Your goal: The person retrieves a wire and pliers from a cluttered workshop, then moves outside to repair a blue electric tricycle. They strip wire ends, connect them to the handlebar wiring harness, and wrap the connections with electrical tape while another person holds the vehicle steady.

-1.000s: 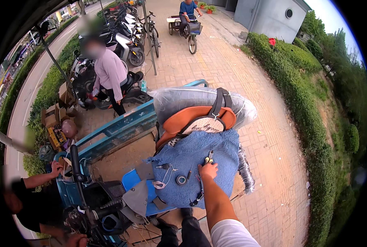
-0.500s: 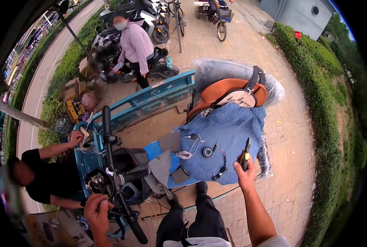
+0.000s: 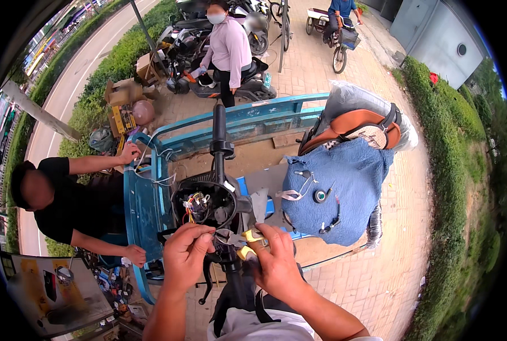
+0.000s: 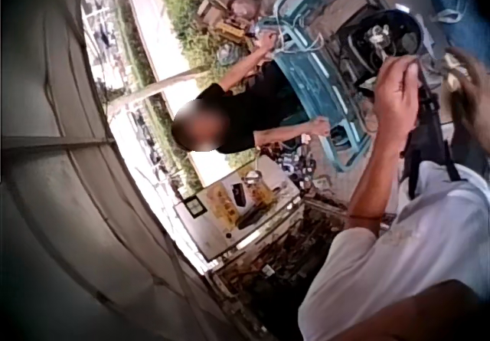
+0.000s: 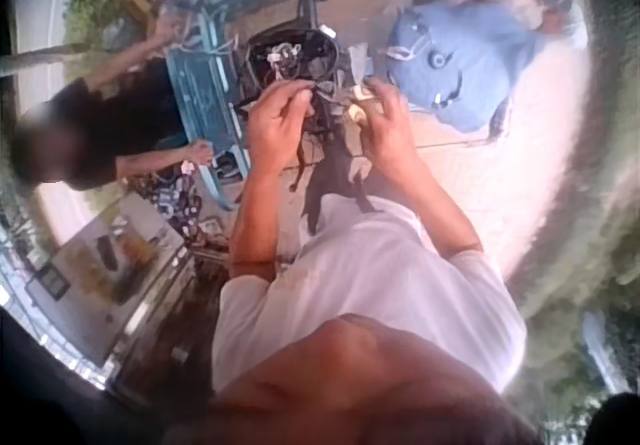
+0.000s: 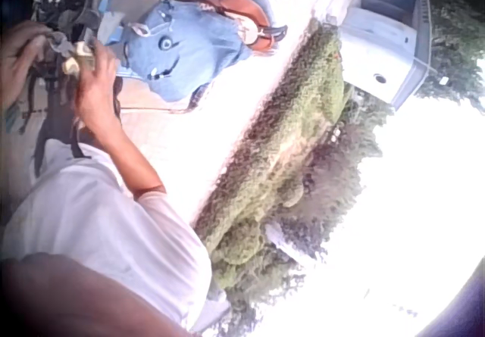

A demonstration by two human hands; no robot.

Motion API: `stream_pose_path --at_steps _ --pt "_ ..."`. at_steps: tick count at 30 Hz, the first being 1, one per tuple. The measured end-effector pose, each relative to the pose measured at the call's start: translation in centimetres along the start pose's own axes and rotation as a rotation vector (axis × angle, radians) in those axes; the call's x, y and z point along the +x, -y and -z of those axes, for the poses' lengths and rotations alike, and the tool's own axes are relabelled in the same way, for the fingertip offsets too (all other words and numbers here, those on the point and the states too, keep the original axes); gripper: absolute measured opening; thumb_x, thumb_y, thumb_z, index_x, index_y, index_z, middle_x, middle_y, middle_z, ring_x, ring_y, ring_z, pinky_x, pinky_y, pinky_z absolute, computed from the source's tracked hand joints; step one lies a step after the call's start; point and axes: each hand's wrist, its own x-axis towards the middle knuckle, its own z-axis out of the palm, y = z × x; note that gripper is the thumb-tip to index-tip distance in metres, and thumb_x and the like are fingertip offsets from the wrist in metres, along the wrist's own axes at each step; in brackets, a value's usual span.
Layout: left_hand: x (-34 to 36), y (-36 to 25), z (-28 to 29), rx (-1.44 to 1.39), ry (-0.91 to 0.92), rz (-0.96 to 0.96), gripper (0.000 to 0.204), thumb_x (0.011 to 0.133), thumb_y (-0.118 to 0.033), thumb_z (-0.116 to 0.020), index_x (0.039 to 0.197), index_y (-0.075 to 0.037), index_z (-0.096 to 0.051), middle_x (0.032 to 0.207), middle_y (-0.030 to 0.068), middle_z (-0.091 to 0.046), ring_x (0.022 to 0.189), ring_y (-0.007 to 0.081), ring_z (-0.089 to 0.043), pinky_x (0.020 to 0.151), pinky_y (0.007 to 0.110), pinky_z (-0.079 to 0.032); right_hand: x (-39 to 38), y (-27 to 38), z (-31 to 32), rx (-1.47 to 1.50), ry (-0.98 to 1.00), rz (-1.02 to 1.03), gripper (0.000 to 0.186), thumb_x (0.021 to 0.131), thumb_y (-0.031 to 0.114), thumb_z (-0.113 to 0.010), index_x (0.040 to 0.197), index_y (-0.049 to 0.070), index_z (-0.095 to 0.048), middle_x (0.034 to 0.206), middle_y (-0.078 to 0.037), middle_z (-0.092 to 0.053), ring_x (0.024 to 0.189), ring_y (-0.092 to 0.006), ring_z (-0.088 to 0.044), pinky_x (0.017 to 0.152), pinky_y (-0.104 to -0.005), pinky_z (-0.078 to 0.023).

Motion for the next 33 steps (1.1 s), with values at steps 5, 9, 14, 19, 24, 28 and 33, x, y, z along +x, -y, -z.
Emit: stream_pose_path --at_steps 5,9,14,19,24,28,33 --pt "-0.1 0.3 0.8 0.050 0.055 -0.081 0.011 0.089 -0.001 -0.056 0.096 0.006 -0.061 0.085 0.0100 -0.060 0.063 0.0134 -0.060 0.057 0.024 -0.048 0.2 1.2 -0.4 -0.061 -0.033 0.016 0.052 0.056 -0.006 -0.065 0.107 -0.002 -0.058 0.127 -0.020 -0.042 0.114 -0.0408 -0.042 0.096 -0.0479 -0.037" --pt "-0.1 0.7 1.3 0.163 0.061 -0.151 0.011 0.088 0.001 -0.055 0.096 0.007 -0.059 0.084 0.0107 -0.059 0.062 0.0147 -0.059 0.056 0.025 -0.047 0.8 2.1 -0.8 -0.093 -0.058 0.041 0.050 0.056 -0.006 -0.064 0.105 -0.002 -0.058 0.126 -0.021 -0.042 0.113 -0.0416 -0.042 0.095 -0.0481 -0.037" --pt "0.0 0.2 1.7 0.128 0.110 -0.120 0.011 0.088 0.001 -0.054 0.097 0.007 -0.059 0.084 0.0102 -0.058 0.061 0.0144 -0.059 0.055 0.026 -0.047 0.8 2.3 -0.9 -0.138 -0.079 0.046 0.046 0.057 -0.005 -0.063 0.102 -0.003 -0.058 0.119 -0.020 -0.045 0.108 -0.0394 -0.044 0.091 -0.0463 -0.038" --pt "0.0 -0.2 2.0 0.108 0.215 -0.045 0.015 0.088 -0.005 -0.058 0.097 0.006 -0.059 0.090 0.0105 -0.057 0.067 0.0154 -0.058 0.060 0.027 -0.046 0.2 2.1 -0.9 -0.144 -0.079 0.020 0.043 0.056 -0.004 -0.063 0.099 -0.003 -0.059 0.110 -0.019 -0.048 0.097 -0.0358 -0.048 0.083 -0.0428 -0.040" --pt "0.4 -0.8 2.2 0.524 0.331 -0.282 0.030 0.083 -0.021 -0.069 0.089 0.005 -0.056 0.093 0.0139 -0.051 0.074 0.0217 -0.056 0.065 0.030 -0.045 -0.8 2.0 -0.9 -0.052 -0.063 -0.047 0.040 0.058 -0.005 -0.062 0.097 -0.004 -0.060 0.108 -0.020 -0.048 0.096 -0.0357 -0.049 0.083 -0.0402 -0.042" --pt "1.1 -0.7 2.1 0.443 0.354 -0.261 0.037 0.076 -0.026 -0.076 0.077 0.003 -0.053 0.073 0.0103 -0.048 0.059 0.0234 -0.049 0.053 0.033 -0.041 -1.9 2.9 -1.5 0.168 -0.081 -0.136 0.041 0.060 -0.006 -0.061 0.101 -0.004 -0.061 0.111 -0.019 -0.048 0.101 -0.0358 -0.048 0.088 -0.0396 -0.041" --pt "2.0 1.1 3.0 0.453 0.238 -0.259 0.037 0.074 -0.024 -0.077 0.066 -0.001 -0.049 0.065 0.0081 -0.045 0.055 0.0235 -0.045 0.049 0.034 -0.036 -2.1 3.2 -1.7 0.244 -0.273 -0.185 0.044 0.060 -0.008 -0.058 0.104 -0.003 -0.060 0.110 -0.020 -0.048 0.104 -0.0364 -0.047 0.091 -0.0390 -0.040"
